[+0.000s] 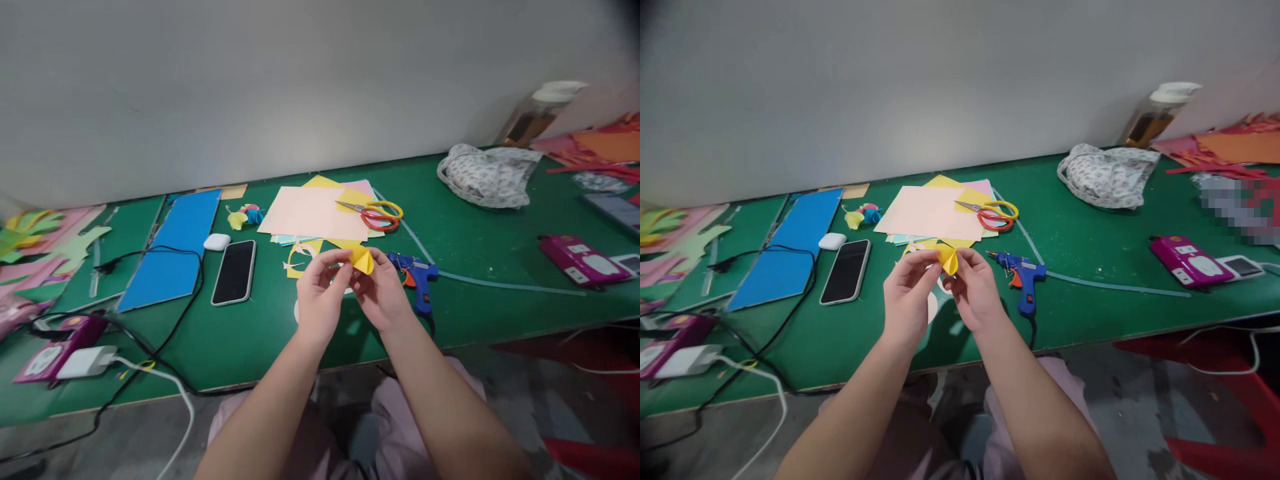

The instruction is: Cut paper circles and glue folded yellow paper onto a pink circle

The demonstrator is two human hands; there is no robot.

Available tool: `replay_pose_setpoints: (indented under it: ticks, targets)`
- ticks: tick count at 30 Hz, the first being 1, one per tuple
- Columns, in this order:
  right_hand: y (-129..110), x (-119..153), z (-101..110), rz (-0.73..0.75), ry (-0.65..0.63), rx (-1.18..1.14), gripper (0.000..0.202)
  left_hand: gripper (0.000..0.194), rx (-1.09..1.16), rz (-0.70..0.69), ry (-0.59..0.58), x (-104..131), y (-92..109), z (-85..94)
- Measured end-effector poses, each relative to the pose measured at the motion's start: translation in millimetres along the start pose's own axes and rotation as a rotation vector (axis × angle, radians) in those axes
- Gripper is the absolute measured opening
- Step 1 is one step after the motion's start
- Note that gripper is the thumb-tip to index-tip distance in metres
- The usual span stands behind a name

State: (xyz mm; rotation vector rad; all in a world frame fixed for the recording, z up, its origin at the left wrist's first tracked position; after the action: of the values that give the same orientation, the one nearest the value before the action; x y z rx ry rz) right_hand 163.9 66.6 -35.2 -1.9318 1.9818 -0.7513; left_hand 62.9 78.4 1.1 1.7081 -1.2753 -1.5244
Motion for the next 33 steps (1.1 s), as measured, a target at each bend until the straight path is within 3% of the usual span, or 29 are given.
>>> replay_pose_setpoints:
  ticks: [4,11,16,21,28,33]
  targets:
    - [0.1,0.1,-0.3,-0.016,-0.012,-0.038,0.025,0.016,-0.03,-0.04,-0.032,0.8,1.7,-1.7]
    - [-3.5,0.7,6.2,0.055,0.074,0.04,0.023,0.019,-0.374,-0.249,-0.061,4.0,14.5,-3.4]
    - [-17.0,7.2,8.6,0.246,0.177,0.284,0.013,0.018,-0.552,-0.365,0.009,3.3,25.6,0.5]
    - [-31.9,17.8,2.1,0.429,0.235,0.588,0.011,0.02,-0.565,-0.417,0.026,3.6,32.1,1.4]
    - [-48.3,39.3,-14.0,0.706,0.315,0.921,0.006,0.022,-0.506,-0.356,-0.009,6.6,25.2,0.1]
    - [-49.8,46.0,-19.8,0.799,0.341,1.022,0.008,0.027,-0.549,-0.401,-0.066,10.4,28.0,-7.5]
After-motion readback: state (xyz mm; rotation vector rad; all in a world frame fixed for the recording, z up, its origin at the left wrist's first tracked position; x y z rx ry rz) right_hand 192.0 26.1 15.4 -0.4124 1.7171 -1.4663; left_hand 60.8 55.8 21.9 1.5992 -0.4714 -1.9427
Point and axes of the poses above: each hand's wrist, its own x-axis away from the middle knuckle, its own z-axis out of the back of the hand, y = z × x, the point moved 9 cm from there along -x, towards the middle knuckle, and after that the axes turned 10 degrees about -z, right-handed, at the moved point
